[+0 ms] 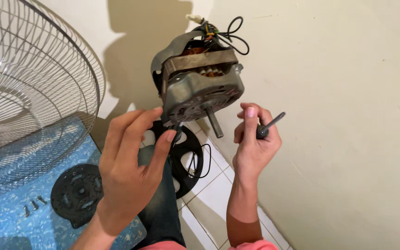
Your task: The person disassembles an electric fan motor by removing screws and detaching the motor housing. They use a screwdriver to loosen screws, remove the housing, and place the parts on a nearby table.
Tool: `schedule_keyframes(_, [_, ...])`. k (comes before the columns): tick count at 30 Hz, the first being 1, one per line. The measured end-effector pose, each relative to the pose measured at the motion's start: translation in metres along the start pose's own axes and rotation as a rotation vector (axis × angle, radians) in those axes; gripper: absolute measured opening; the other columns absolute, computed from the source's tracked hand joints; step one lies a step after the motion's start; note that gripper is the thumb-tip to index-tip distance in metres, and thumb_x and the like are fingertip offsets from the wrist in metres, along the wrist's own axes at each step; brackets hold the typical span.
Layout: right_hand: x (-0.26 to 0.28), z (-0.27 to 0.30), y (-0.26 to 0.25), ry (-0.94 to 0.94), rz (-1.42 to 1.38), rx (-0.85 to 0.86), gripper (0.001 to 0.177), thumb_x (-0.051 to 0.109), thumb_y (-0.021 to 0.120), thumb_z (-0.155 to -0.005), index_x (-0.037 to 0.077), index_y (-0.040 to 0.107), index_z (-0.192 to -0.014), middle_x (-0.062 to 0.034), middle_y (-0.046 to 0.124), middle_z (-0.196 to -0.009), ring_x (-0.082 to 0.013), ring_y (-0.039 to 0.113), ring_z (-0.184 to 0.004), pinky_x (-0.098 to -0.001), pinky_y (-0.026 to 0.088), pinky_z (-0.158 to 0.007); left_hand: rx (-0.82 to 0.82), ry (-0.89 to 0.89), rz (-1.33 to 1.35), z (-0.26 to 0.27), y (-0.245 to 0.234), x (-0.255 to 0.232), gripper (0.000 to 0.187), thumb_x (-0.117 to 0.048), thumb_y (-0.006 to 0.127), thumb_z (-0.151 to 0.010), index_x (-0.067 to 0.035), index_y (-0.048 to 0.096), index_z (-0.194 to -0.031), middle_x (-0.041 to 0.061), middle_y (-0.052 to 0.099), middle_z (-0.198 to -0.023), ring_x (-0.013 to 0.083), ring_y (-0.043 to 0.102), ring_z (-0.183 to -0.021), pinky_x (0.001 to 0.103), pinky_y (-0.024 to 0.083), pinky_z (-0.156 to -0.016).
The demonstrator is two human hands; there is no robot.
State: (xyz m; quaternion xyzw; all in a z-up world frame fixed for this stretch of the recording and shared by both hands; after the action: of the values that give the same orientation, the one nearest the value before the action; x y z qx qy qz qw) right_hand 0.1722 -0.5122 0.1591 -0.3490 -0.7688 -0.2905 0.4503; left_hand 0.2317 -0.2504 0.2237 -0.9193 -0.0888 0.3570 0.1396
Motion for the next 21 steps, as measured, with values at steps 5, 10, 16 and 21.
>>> schedule_keyframes(5, [-0.002,-0.015,0.023,0.026,-0.116,0.121,0.033,0.014,0.066,-0.103,-0.006,0.065,-0.129,-0.0101,0.072,-0.110,-0.0056,0.053,-0.057,-0.0223,0.041,-0.050,0.012,-0.039,0.006,-0.012,0.019,0.001,0.040,-0.008,0.077,-0.098,0.003,0.061,-0.132,0.015,0.063,-0.122,0.0208,0.068,-0.102,0.031,0.056,-0.080])
schedule_keyframes(10, [-0.005,-0.011,0.030,0.018,-0.103,0.197,0.031,0.011,0.068,-0.104,-0.008,0.067,-0.129,-0.0104,0.073,-0.099,-0.0078,0.057,-0.060,-0.0242,0.044,-0.051,-0.021,-0.050,-0.027,-0.008,0.025,0.007,0.035,-0.007,0.078,-0.102,0.005,0.061,-0.130,0.015,0.065,-0.119,0.0186,0.070,-0.095,0.029,0.058,-0.082])
schedule_keyframes(16, [-0.005,-0.010,0.030,0.003,-0.097,0.212,0.026,0.012,0.069,-0.104,-0.005,0.068,-0.123,-0.0078,0.074,-0.096,-0.0086,0.057,-0.060,-0.0231,0.043,-0.051,-0.073,-0.035,-0.091,-0.006,0.026,0.006,0.032,-0.006,0.079,-0.101,0.005,0.063,-0.126,0.015,0.068,-0.113,0.0193,0.072,-0.094,0.027,0.058,-0.082])
schedule_keyframes(21, [0.000,-0.006,0.027,-0.017,-0.134,0.236,0.026,0.016,0.068,-0.105,-0.003,0.067,-0.123,-0.0063,0.073,-0.098,-0.0084,0.058,-0.063,-0.0235,0.046,-0.053,-0.063,-0.038,-0.074,-0.002,0.026,0.003,0.031,-0.006,0.080,-0.101,0.005,0.063,-0.125,0.015,0.068,-0.115,0.0187,0.072,-0.094,0.027,0.058,-0.083])
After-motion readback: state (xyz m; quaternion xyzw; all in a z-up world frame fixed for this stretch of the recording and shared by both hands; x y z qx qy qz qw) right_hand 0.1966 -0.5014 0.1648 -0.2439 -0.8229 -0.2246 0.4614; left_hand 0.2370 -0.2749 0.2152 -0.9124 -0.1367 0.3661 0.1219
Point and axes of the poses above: each hand's wrist, its own z-axis away from the middle knuckle, its own y-axis out of the palm, x = y × z, the point moved 10 cm from there along -z, towards the middle knuckle
